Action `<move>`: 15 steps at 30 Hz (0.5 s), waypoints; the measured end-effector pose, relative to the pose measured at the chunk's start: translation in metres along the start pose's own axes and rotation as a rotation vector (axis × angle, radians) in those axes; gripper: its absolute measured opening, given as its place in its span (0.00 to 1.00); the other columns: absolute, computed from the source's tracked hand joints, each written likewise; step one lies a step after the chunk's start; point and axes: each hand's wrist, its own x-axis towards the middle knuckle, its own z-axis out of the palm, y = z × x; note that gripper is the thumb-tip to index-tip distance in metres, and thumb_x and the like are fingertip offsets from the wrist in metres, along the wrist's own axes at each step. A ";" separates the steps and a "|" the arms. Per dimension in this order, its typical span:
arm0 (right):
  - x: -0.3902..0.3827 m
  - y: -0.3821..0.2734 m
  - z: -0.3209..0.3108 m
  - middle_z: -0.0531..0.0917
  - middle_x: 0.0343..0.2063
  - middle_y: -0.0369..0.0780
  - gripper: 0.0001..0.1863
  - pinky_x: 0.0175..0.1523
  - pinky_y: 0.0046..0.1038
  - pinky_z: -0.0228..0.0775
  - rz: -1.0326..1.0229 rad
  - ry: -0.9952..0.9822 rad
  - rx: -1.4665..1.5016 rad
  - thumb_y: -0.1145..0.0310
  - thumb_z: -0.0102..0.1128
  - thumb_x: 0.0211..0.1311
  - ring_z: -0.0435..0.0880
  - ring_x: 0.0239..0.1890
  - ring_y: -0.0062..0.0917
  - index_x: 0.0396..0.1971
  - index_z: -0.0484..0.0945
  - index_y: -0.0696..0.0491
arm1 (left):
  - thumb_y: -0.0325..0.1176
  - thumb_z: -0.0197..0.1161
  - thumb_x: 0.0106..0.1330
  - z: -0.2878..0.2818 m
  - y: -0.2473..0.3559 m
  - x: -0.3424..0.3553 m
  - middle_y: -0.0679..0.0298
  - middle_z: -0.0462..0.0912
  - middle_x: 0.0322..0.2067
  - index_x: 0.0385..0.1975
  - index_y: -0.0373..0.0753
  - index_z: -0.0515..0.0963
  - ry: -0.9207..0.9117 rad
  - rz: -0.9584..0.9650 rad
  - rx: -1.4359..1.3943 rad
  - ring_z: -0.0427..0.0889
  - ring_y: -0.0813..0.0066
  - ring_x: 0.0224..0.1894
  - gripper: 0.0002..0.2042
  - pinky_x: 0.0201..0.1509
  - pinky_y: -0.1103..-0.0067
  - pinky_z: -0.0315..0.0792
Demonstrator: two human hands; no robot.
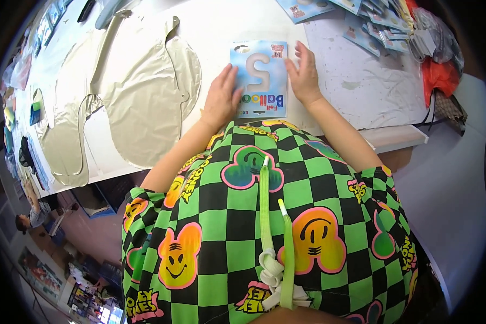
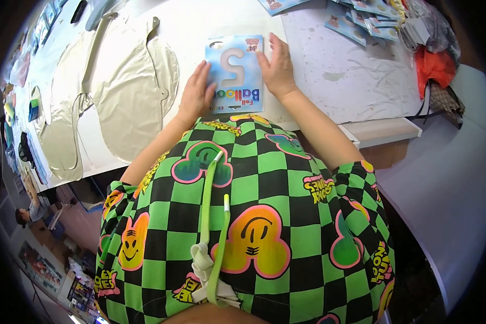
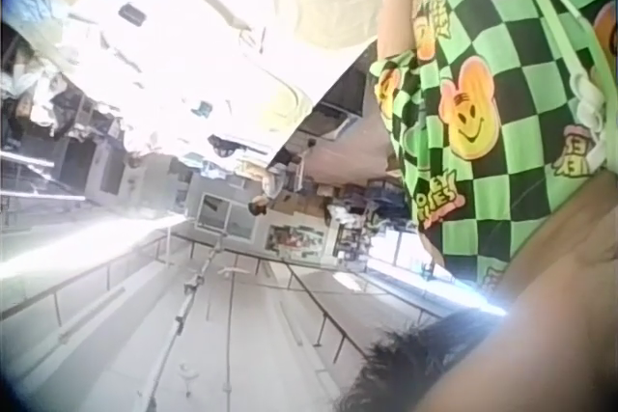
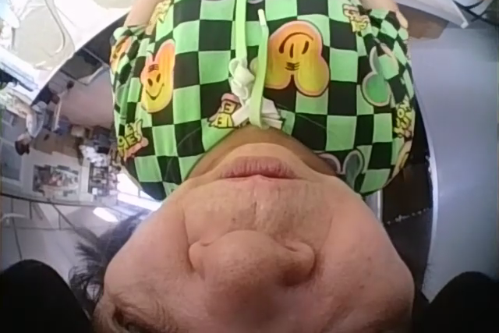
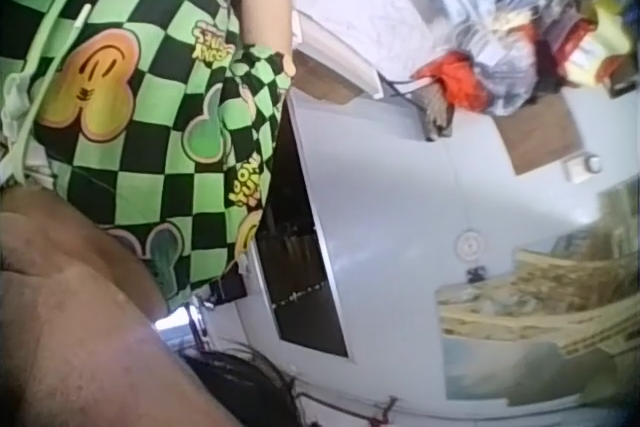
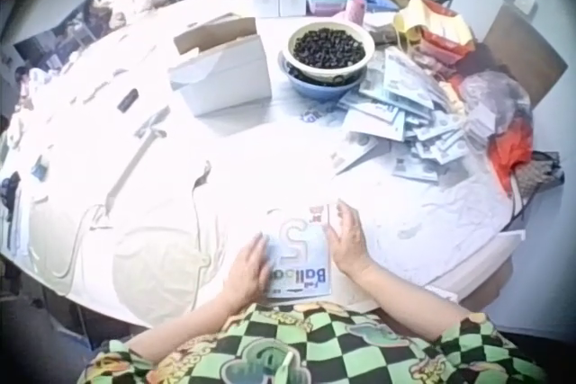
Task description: Folding a foil balloon and inserting it into a plastic retail sleeve.
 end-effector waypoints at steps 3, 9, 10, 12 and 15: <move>-0.007 -0.003 -0.004 0.74 0.44 0.49 0.30 0.46 0.28 0.70 0.569 -0.069 0.329 0.65 0.58 0.57 0.77 0.42 0.30 0.55 0.58 0.62 | 0.31 0.56 0.62 0.000 -0.005 0.018 0.49 0.65 0.56 0.57 0.34 0.63 0.014 -0.315 -0.348 0.74 0.60 0.50 0.23 0.52 0.74 0.70; -0.004 -0.015 -0.004 0.81 0.34 0.40 0.22 0.39 0.22 0.71 0.817 -0.263 0.763 0.69 0.67 0.49 0.78 0.33 0.21 0.44 0.73 0.59 | 0.29 0.56 0.62 -0.003 -0.004 0.031 0.56 0.70 0.53 0.59 0.34 0.61 0.027 -0.674 -0.735 0.74 0.73 0.47 0.25 0.47 0.80 0.70; -0.003 -0.022 -0.003 0.82 0.34 0.39 0.20 0.39 0.22 0.71 0.811 -0.273 0.785 0.69 0.67 0.49 0.79 0.34 0.20 0.42 0.75 0.58 | 0.30 0.56 0.61 -0.004 -0.001 0.030 0.56 0.70 0.53 0.59 0.34 0.61 0.041 -0.717 -0.826 0.73 0.73 0.48 0.25 0.47 0.80 0.70; 0.003 -0.039 -0.008 0.82 0.35 0.39 0.15 0.41 0.22 0.72 0.833 -0.276 0.785 0.69 0.67 0.49 0.80 0.36 0.20 0.37 0.78 0.58 | 0.30 0.56 0.61 -0.005 0.004 0.028 0.56 0.68 0.54 0.60 0.34 0.60 0.069 -0.789 -0.945 0.72 0.73 0.49 0.26 0.47 0.80 0.69; 0.037 -0.062 -0.037 0.83 0.33 0.39 0.15 0.40 0.23 0.72 0.695 -0.366 0.517 0.66 0.66 0.48 0.81 0.33 0.21 0.35 0.79 0.58 | 0.30 0.56 0.61 -0.011 0.011 0.026 0.56 0.66 0.56 0.60 0.35 0.60 0.098 -0.825 -0.980 0.71 0.73 0.51 0.27 0.48 0.80 0.69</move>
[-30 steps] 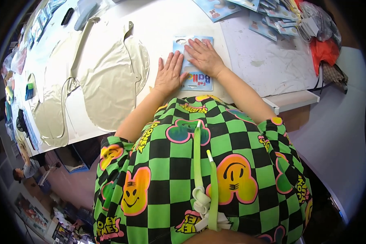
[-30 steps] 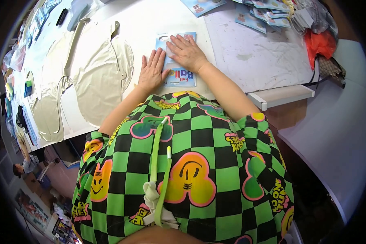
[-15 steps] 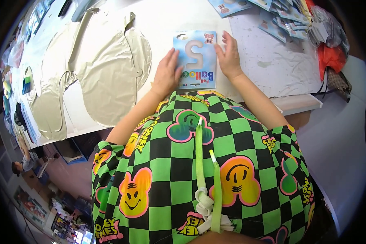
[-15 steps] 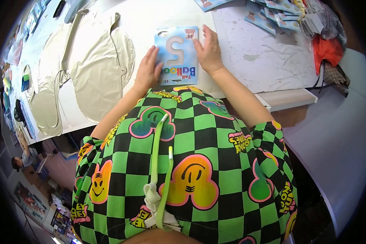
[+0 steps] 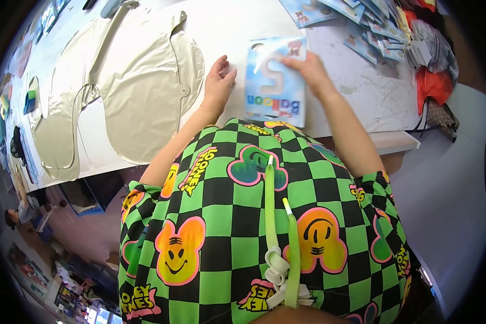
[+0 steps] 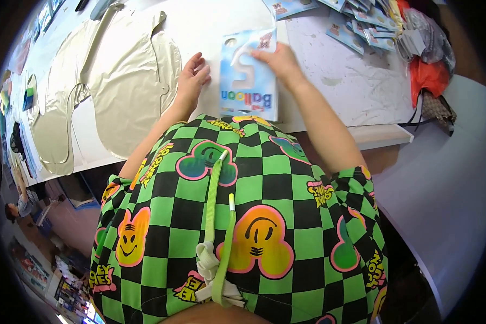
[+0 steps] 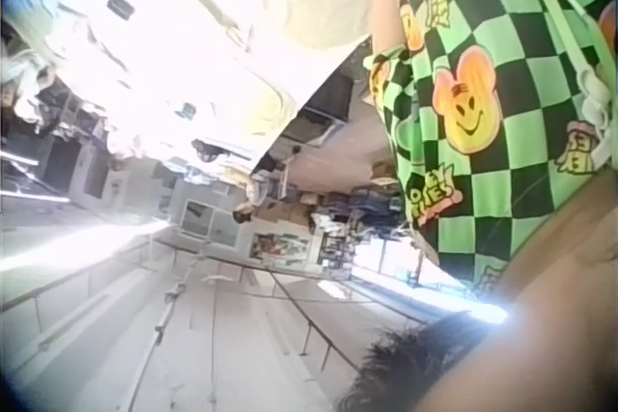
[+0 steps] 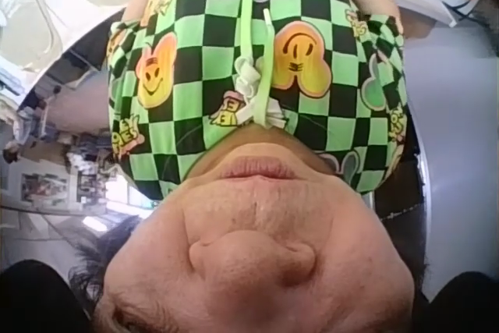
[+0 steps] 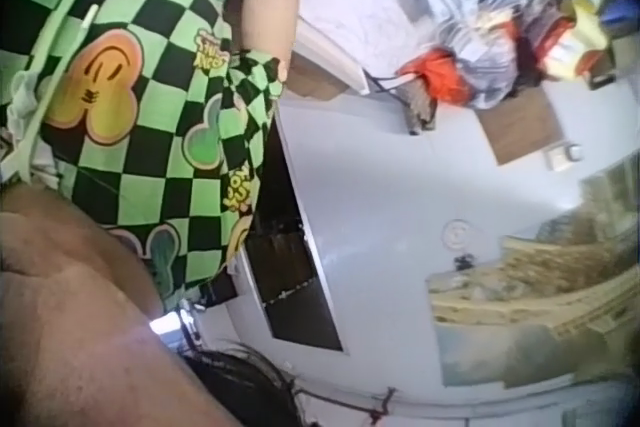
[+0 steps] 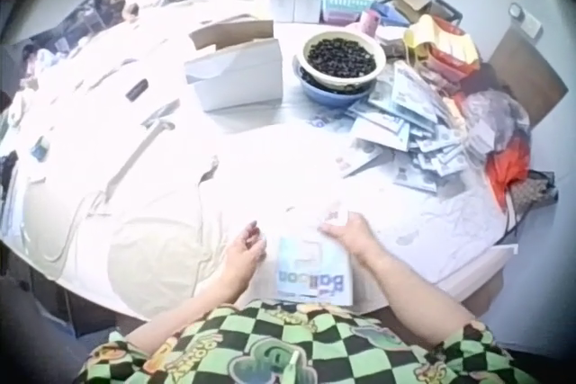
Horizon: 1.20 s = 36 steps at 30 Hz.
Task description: Folding a foil balloon and inserting it into a plastic retail sleeve.
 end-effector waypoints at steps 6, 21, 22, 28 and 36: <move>0.015 -0.055 -0.017 0.82 0.32 0.49 0.23 0.44 0.33 0.73 -0.371 -0.048 -1.163 0.57 0.62 0.42 0.82 0.35 0.37 0.34 0.79 0.60 | 0.31 0.55 0.61 -0.009 0.006 -0.004 0.55 0.65 0.56 0.61 0.37 0.59 0.005 -0.034 0.009 0.70 0.72 0.51 0.27 0.51 0.79 0.67; 0.024 0.028 -0.015 0.82 0.33 0.36 0.14 0.43 0.24 0.72 0.071 -0.184 0.402 0.65 0.65 0.52 0.80 0.36 0.19 0.39 0.78 0.54 | 0.29 0.66 0.56 0.001 0.029 0.023 0.64 0.80 0.39 0.47 0.34 0.73 -0.383 -0.182 -0.125 0.78 0.78 0.41 0.19 0.42 0.79 0.74; 0.024 0.033 -0.015 0.82 0.32 0.35 0.14 0.42 0.23 0.71 0.075 -0.180 0.364 0.64 0.65 0.53 0.79 0.35 0.18 0.38 0.78 0.53 | 0.29 0.66 0.56 -0.002 0.029 0.024 0.64 0.80 0.39 0.47 0.34 0.72 -0.384 -0.208 -0.074 0.78 0.78 0.41 0.19 0.41 0.79 0.74; 0.020 0.040 -0.010 0.82 0.30 0.32 0.12 0.39 0.19 0.69 0.051 -0.196 0.273 0.61 0.62 0.56 0.78 0.32 0.14 0.36 0.80 0.51 | 0.34 0.65 0.57 -0.007 0.040 0.039 0.66 0.80 0.37 0.43 0.35 0.74 -0.315 -0.196 -0.062 0.78 0.80 0.37 0.16 0.39 0.83 0.73; 0.017 0.031 -0.008 0.82 0.32 0.32 0.12 0.37 0.19 0.71 -0.026 -0.171 0.372 0.61 0.59 0.58 0.79 0.32 0.13 0.37 0.80 0.52 | 0.39 0.65 0.57 -0.007 0.054 0.048 0.68 0.81 0.32 0.37 0.39 0.77 -0.270 -0.185 0.000 0.78 0.83 0.33 0.13 0.36 0.87 0.71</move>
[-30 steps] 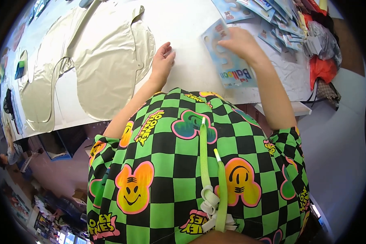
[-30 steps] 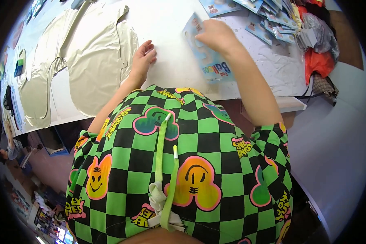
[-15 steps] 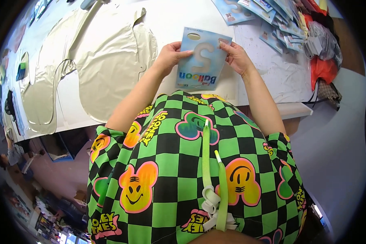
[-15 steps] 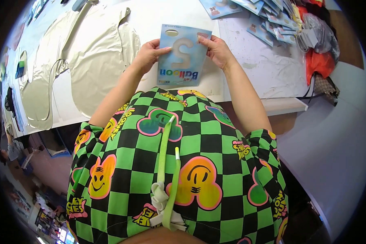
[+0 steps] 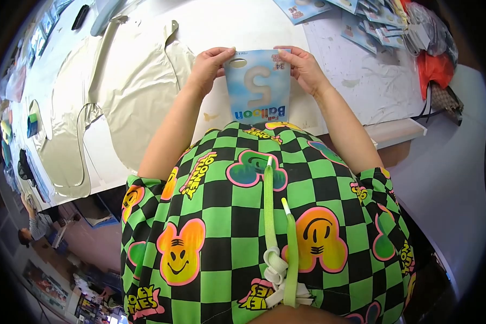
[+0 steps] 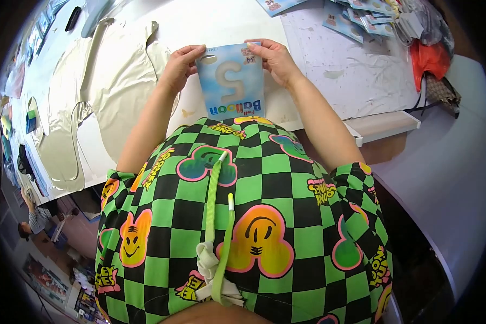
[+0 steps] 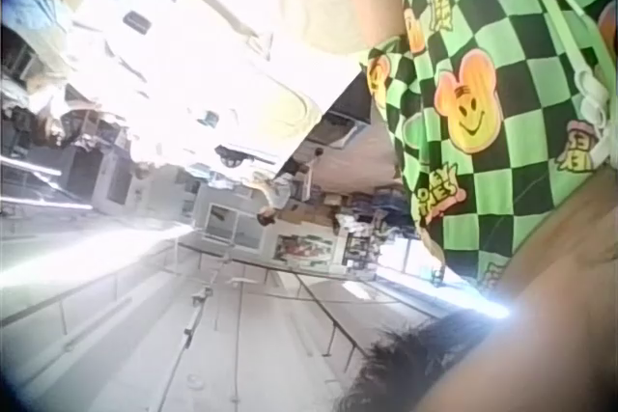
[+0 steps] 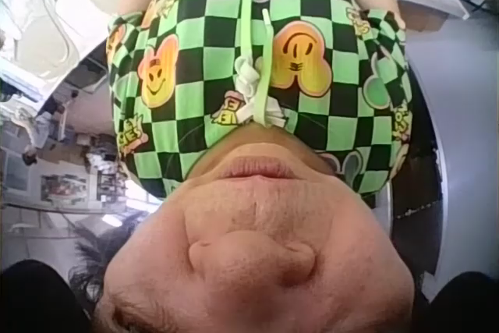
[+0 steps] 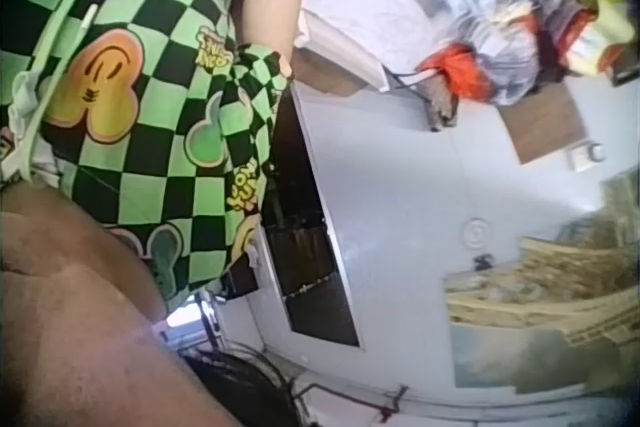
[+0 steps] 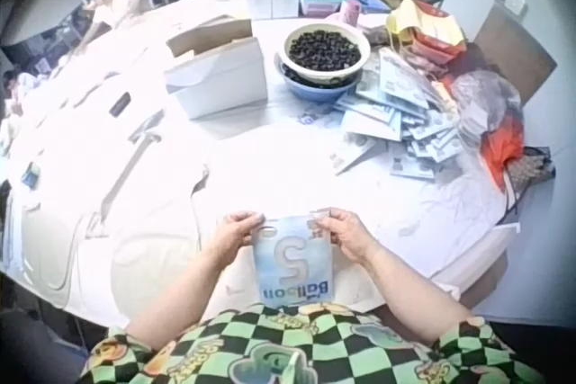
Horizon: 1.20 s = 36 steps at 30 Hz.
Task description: Folding a foil balloon and inserting it into a plastic retail sleeve.
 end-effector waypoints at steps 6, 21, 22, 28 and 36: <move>-0.001 0.002 -0.001 0.82 0.33 0.33 0.13 0.39 0.20 0.73 -0.060 0.061 0.142 0.61 0.59 0.59 0.79 0.33 0.15 0.39 0.79 0.54 | 0.39 0.65 0.57 0.003 -0.002 0.002 0.68 0.81 0.32 0.38 0.38 0.79 0.058 0.059 0.115 0.78 0.84 0.33 0.13 0.38 0.86 0.71; -0.041 -0.077 -0.017 0.83 0.32 0.34 0.06 0.46 0.23 0.71 -0.939 -0.078 -0.795 0.74 0.63 0.51 0.80 0.39 0.22 0.31 0.83 0.51 | 0.29 0.69 0.48 0.004 0.061 -0.050 0.70 0.82 0.32 0.29 0.49 0.83 0.019 1.308 0.818 0.78 0.76 0.34 0.08 0.44 0.79 0.73; -0.038 -0.066 -0.020 0.83 0.33 0.34 0.07 0.47 0.24 0.71 -1.084 -0.095 -0.871 0.73 0.63 0.50 0.80 0.39 0.23 0.31 0.83 0.50 | 0.29 0.70 0.47 0.000 0.047 -0.048 0.71 0.82 0.32 0.29 0.50 0.83 0.071 1.373 0.992 0.78 0.75 0.34 0.09 0.46 0.78 0.73; -0.015 0.046 -0.035 0.81 0.37 0.31 0.09 0.51 0.32 0.68 -1.150 -0.069 -1.392 0.72 0.63 0.47 0.79 0.43 0.25 0.31 0.80 0.46 | 0.31 0.66 0.48 -0.021 -0.054 -0.024 0.75 0.80 0.38 0.31 0.50 0.81 -0.039 1.225 1.296 0.76 0.72 0.40 0.09 0.57 0.66 0.66; -0.018 0.058 -0.048 0.80 0.35 0.33 0.12 0.50 0.28 0.67 -1.170 -0.079 -1.330 0.70 0.65 0.45 0.77 0.41 0.27 0.34 0.78 0.48 | 0.34 0.62 0.51 -0.022 -0.076 -0.028 0.80 0.78 0.39 0.33 0.54 0.79 0.139 1.138 1.415 0.73 0.75 0.43 0.09 0.64 0.66 0.57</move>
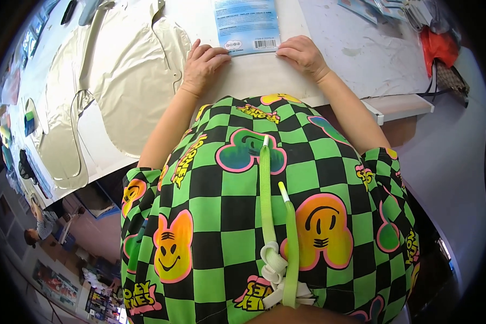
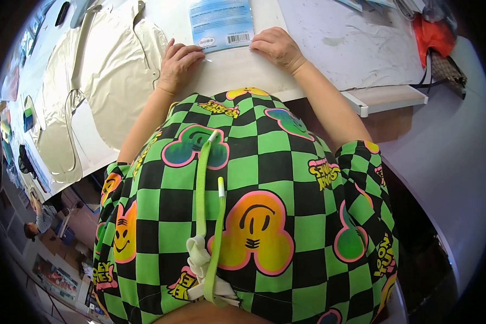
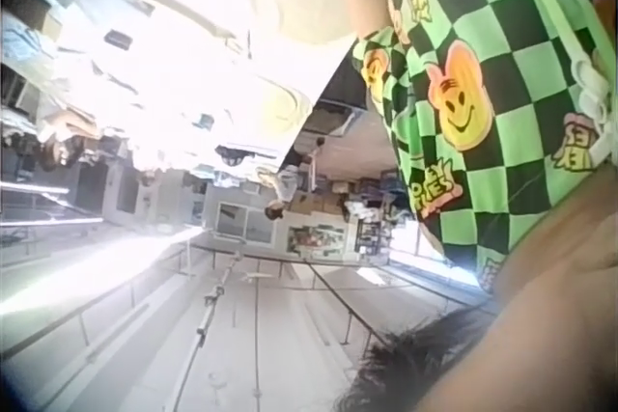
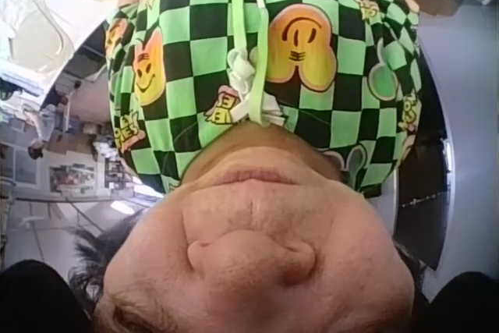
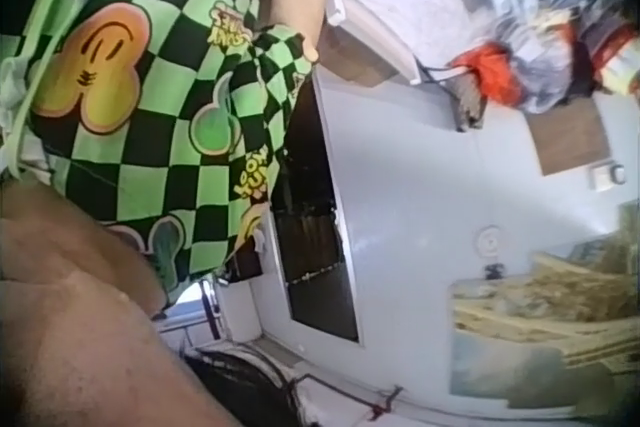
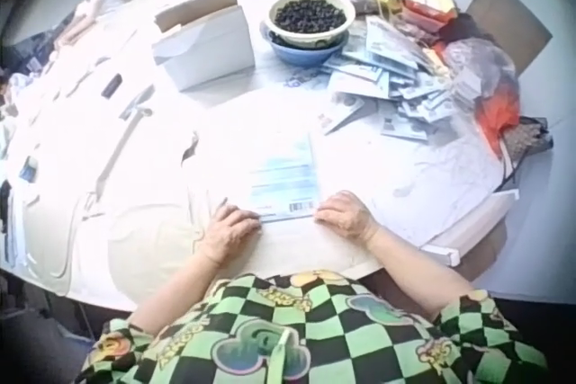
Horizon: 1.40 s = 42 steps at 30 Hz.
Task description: Folding a foil balloon and inserting it into a plastic retail sleeve.
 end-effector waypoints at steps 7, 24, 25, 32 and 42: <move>0.009 0.005 -0.004 0.78 0.41 0.35 0.19 0.52 0.31 0.66 -0.008 0.017 0.025 0.67 0.67 0.45 0.75 0.44 0.30 0.41 0.76 0.48 | 0.34 0.64 0.51 -0.002 -0.002 0.003 0.82 0.79 0.37 0.31 0.55 0.79 0.070 -0.107 0.019 0.73 0.76 0.42 0.08 0.65 0.62 0.53; 0.018 0.016 0.007 0.80 0.32 0.32 0.08 0.46 0.27 0.65 0.032 0.043 0.057 0.67 0.66 0.46 0.77 0.38 0.26 0.30 0.81 0.46 | 0.37 0.65 0.51 -0.010 -0.009 0.010 0.77 0.79 0.35 0.30 0.52 0.80 0.036 -0.115 0.010 0.73 0.72 0.42 0.07 0.62 0.63 0.57; 0.018 0.017 0.007 0.80 0.32 0.32 0.08 0.46 0.27 0.65 0.038 0.036 0.057 0.67 0.66 0.46 0.77 0.38 0.26 0.30 0.81 0.46 | 0.37 0.65 0.51 -0.009 -0.008 0.011 0.77 0.79 0.35 0.30 0.52 0.80 0.048 -0.121 0.014 0.73 0.72 0.42 0.06 0.62 0.64 0.57; 0.019 0.017 0.006 0.81 0.29 0.31 0.05 0.44 0.27 0.65 0.099 0.043 0.094 0.65 0.66 0.47 0.77 0.36 0.25 0.25 0.81 0.47 | 0.37 0.64 0.53 -0.007 -0.012 0.017 0.75 0.80 0.33 0.27 0.50 0.82 0.064 -0.177 -0.005 0.73 0.71 0.40 0.04 0.62 0.64 0.56; 0.018 0.004 0.012 0.80 0.29 0.32 0.05 0.43 0.28 0.65 0.277 0.112 0.076 0.64 0.64 0.49 0.75 0.36 0.27 0.24 0.80 0.48 | 0.37 0.65 0.52 -0.005 -0.022 0.031 0.76 0.81 0.34 0.25 0.48 0.80 0.078 -0.013 0.066 0.73 0.71 0.39 0.03 0.57 0.69 0.60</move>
